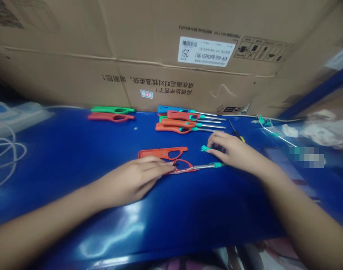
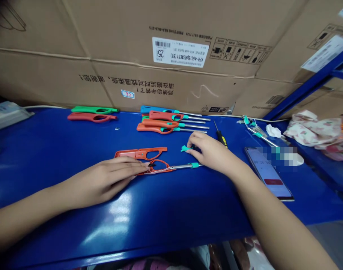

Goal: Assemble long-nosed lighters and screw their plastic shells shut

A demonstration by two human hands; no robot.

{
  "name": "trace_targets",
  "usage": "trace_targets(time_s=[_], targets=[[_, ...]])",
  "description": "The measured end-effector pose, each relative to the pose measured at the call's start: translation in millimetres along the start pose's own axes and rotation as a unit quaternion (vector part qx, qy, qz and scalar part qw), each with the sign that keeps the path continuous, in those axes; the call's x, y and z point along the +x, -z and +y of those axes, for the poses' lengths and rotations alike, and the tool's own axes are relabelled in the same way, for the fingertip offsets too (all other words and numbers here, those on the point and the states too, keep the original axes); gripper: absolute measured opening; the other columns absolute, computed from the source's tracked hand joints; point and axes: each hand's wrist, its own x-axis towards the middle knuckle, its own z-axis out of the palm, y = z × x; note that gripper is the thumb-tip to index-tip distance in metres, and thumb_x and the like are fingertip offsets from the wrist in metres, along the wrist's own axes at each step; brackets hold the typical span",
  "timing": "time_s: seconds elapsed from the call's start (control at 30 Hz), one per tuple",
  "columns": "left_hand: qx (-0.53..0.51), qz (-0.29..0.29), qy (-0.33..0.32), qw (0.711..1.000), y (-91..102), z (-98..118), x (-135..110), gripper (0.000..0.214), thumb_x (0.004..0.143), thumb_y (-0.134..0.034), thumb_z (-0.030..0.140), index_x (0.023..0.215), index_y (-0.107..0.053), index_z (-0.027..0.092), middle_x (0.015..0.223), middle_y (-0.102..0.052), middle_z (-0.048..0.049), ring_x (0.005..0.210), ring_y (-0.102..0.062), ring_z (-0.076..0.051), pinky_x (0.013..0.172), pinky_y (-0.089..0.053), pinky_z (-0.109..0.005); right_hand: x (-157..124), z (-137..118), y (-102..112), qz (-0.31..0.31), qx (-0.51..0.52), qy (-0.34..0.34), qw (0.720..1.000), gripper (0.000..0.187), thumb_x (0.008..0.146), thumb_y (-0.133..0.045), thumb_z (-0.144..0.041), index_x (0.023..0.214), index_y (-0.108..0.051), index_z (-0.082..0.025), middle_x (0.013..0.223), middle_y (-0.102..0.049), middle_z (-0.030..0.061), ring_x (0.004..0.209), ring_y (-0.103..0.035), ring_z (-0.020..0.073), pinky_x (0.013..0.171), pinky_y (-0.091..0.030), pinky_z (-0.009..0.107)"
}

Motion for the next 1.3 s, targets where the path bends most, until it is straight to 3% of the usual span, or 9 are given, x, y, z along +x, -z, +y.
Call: trace_targets(time_s=[0.13, 0.23, 0.4, 0.63, 0.87, 1.1, 1.3], targets=[[-0.002, -0.005, 0.002, 1.000, -0.7, 2, 1, 0.044, 0.102, -0.046, 0.014, 0.145, -0.053, 0.022, 0.142, -0.062, -0.0053, 0.131, -0.057, -0.019, 0.112, -0.050, -0.038, 2, -24, -6, 0.007, 0.078, 0.002, 0.997, 0.011, 0.096, -0.064, -0.030, 0.095, -0.066, -0.019, 0.081, -0.064, 0.0010, 0.068, -0.058, 0.0135, 0.065, -0.047, 0.026], [0.002, -0.003, 0.018, 1.000, -0.9, 4, 2, 0.043, 0.102, -0.047, 0.015, 0.143, -0.054, 0.021, 0.140, -0.062, -0.0071, 0.130, -0.057, -0.020, 0.111, -0.050, -0.039, 1, -41, -11, 0.000, 0.117, 0.016, 0.993, 0.009, 0.096, -0.065, -0.027, 0.094, -0.066, -0.018, 0.075, -0.060, -0.0019, 0.061, -0.053, 0.0101, 0.060, -0.042, 0.023], [0.008, 0.001, 0.035, 0.999, -1.0, 5, 2, 0.039, 0.101, -0.048, 0.017, 0.140, -0.056, 0.019, 0.136, -0.063, -0.0091, 0.125, -0.059, -0.022, 0.108, -0.051, -0.039, -1, -47, -19, -0.034, 0.123, 0.053, 0.990, 0.005, 0.097, -0.061, -0.019, 0.099, -0.065, -0.016, 0.090, -0.065, 0.0022, 0.073, -0.057, 0.0106, 0.069, -0.044, 0.023], [0.028, 0.007, 0.054, 0.998, -0.1, 6, 5, 0.032, 0.102, -0.051, 0.022, 0.131, -0.061, 0.019, 0.126, -0.065, -0.0082, 0.116, -0.060, -0.022, 0.102, -0.051, -0.040, 0, -50, -20, 0.000, 0.140, 0.062, 0.988, 0.008, 0.096, -0.065, -0.023, 0.089, -0.064, -0.018, 0.084, -0.062, 0.0001, 0.069, -0.055, 0.0091, 0.063, -0.042, 0.021], [-0.011, 0.004, 0.053, 0.999, -2.6, 8, 6, 0.030, 0.102, -0.051, 0.021, 0.131, -0.062, 0.018, 0.125, -0.064, -0.0087, 0.116, -0.058, -0.020, 0.103, -0.048, -0.036, -3, -54, -25, -0.050, 0.098, 0.066, 0.992, 0.015, 0.102, -0.051, -0.021, 0.104, -0.066, -0.021, 0.103, -0.064, 0.0053, 0.092, -0.060, 0.0165, 0.079, -0.048, 0.030], [-0.060, 0.005, 0.073, 0.996, -3.6, 13, 5, 0.029, 0.102, -0.052, 0.021, 0.129, -0.062, 0.018, 0.122, -0.061, -0.0099, 0.113, -0.057, -0.021, 0.101, -0.048, -0.035, 0, -56, -30, -0.070, 0.122, 0.070, 0.988, 0.015, 0.101, -0.054, -0.022, 0.101, -0.068, -0.020, 0.100, -0.063, 0.0051, 0.090, -0.060, 0.0162, 0.079, -0.049, 0.030], [-0.125, -0.006, 0.116, 0.985, -2.8, 21, 6, 0.029, 0.100, -0.052, 0.020, 0.128, -0.063, 0.019, 0.104, -0.058, -0.0071, 0.094, -0.056, -0.018, 0.085, -0.050, -0.032, 2, -57, -35, -0.046, 0.151, 0.101, 0.982, 0.015, 0.100, -0.054, -0.021, 0.094, -0.068, -0.019, 0.093, -0.064, 0.0050, 0.086, -0.060, 0.0156, 0.076, -0.048, 0.029]])
